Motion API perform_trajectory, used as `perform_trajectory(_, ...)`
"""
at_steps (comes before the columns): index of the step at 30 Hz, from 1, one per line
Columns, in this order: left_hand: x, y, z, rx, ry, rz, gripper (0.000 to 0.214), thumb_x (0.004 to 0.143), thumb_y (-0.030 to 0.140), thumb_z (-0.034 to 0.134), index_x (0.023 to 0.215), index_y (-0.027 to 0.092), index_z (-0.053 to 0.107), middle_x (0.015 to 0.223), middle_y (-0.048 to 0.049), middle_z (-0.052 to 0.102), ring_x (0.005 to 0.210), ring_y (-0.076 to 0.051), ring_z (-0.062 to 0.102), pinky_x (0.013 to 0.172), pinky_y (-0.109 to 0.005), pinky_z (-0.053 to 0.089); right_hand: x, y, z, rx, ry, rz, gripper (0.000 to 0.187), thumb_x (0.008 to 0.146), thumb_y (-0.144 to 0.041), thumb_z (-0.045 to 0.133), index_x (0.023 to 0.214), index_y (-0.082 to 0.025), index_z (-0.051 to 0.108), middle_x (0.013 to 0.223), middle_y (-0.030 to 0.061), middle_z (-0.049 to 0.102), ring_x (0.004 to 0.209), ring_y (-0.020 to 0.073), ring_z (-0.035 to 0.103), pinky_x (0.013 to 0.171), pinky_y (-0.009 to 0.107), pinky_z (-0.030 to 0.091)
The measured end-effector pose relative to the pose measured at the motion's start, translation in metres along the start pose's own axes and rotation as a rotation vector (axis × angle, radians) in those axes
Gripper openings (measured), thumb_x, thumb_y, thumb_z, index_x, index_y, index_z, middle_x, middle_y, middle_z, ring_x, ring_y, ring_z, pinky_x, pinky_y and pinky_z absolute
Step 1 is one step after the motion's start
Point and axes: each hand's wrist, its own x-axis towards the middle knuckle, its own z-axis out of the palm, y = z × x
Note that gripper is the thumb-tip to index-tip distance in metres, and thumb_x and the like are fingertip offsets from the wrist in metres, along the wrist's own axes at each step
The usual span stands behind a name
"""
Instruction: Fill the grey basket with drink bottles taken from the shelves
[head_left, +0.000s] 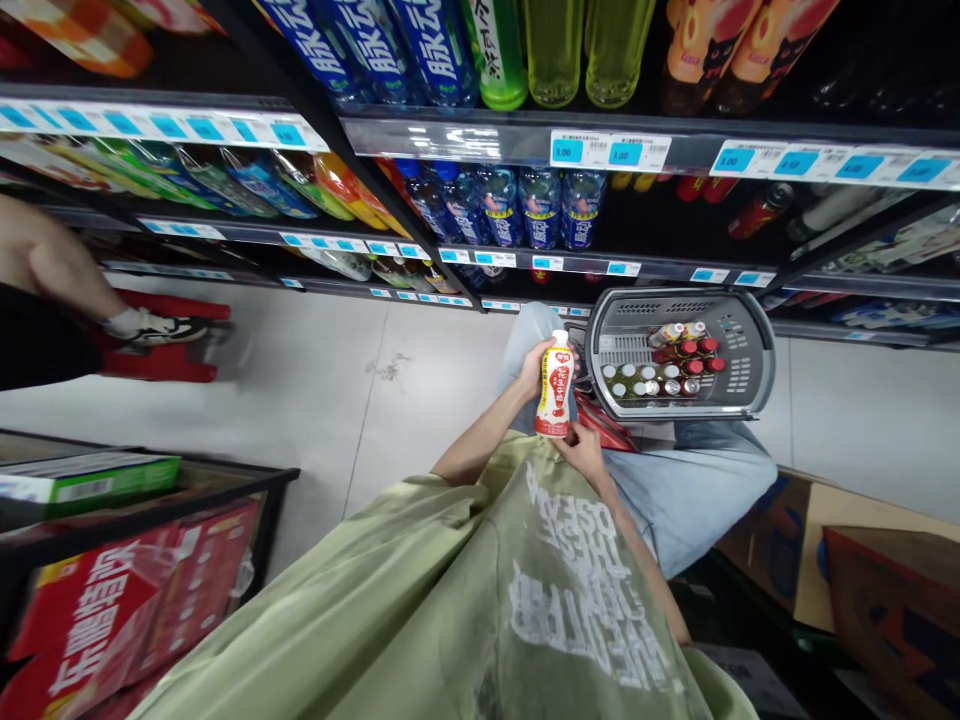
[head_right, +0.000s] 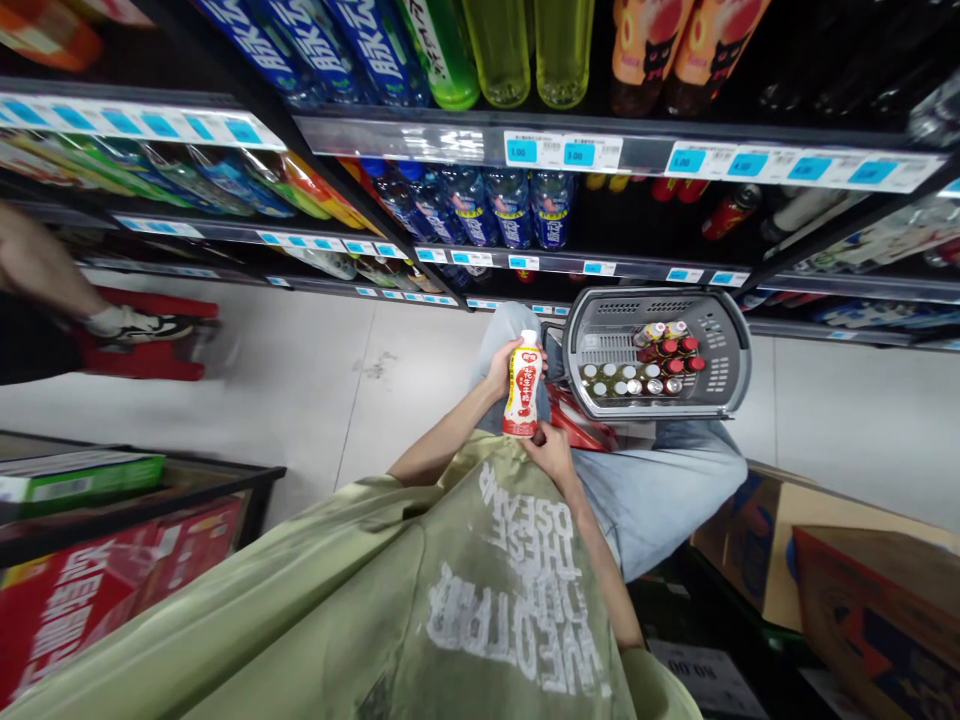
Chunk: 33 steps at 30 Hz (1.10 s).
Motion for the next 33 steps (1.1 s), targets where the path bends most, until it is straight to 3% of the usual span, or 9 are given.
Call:
perform_trajectory(15,0.0004,-0.0006,0.0043,-0.049,0.024,-0.003,0.034,0.086,0.03,0.059,0.108,0.009,0.073,0.096,-0.0174,0.083,0.096,-0.031,0.082,0.09,-0.042,0.066,-0.0005,-0.0019,-0.0071,-0.028,-0.047,-0.029,0.041,0.086,-0.063,0.068,0.076,-0.024,0.061,0.058,-0.001,0.057,0.054,0.0164,0.049,0.055,0.028,0.039)
perform_trajectory(26,-0.0017,0.0013,0.0061,-0.05,0.013,-0.015,0.043,0.085,0.028,0.052,0.115,0.006,0.073,0.102,-0.0196,0.084,0.099,-0.033,0.082,0.089,-0.043,0.066,0.0022,-0.0061,-0.0074,0.027,-0.021,0.0,0.03,0.076,-0.052,0.068,0.068,-0.025,0.057,0.057,-0.0012,0.056,0.055,0.0152,0.046,0.055,0.028,0.039)
perform_trajectory(33,0.0029,-0.0025,0.0003,-0.01,-0.028,-0.015,0.042,0.088,0.027,0.059,0.121,0.007,0.074,0.107,-0.0181,0.084,0.098,-0.03,0.082,0.092,-0.04,0.064,0.0038,-0.003,-0.0076,0.037,-0.022,0.03,0.029,0.074,-0.049,0.07,0.068,-0.024,0.056,0.058,-0.0015,0.056,0.056,0.0145,0.046,0.055,0.028,0.038)
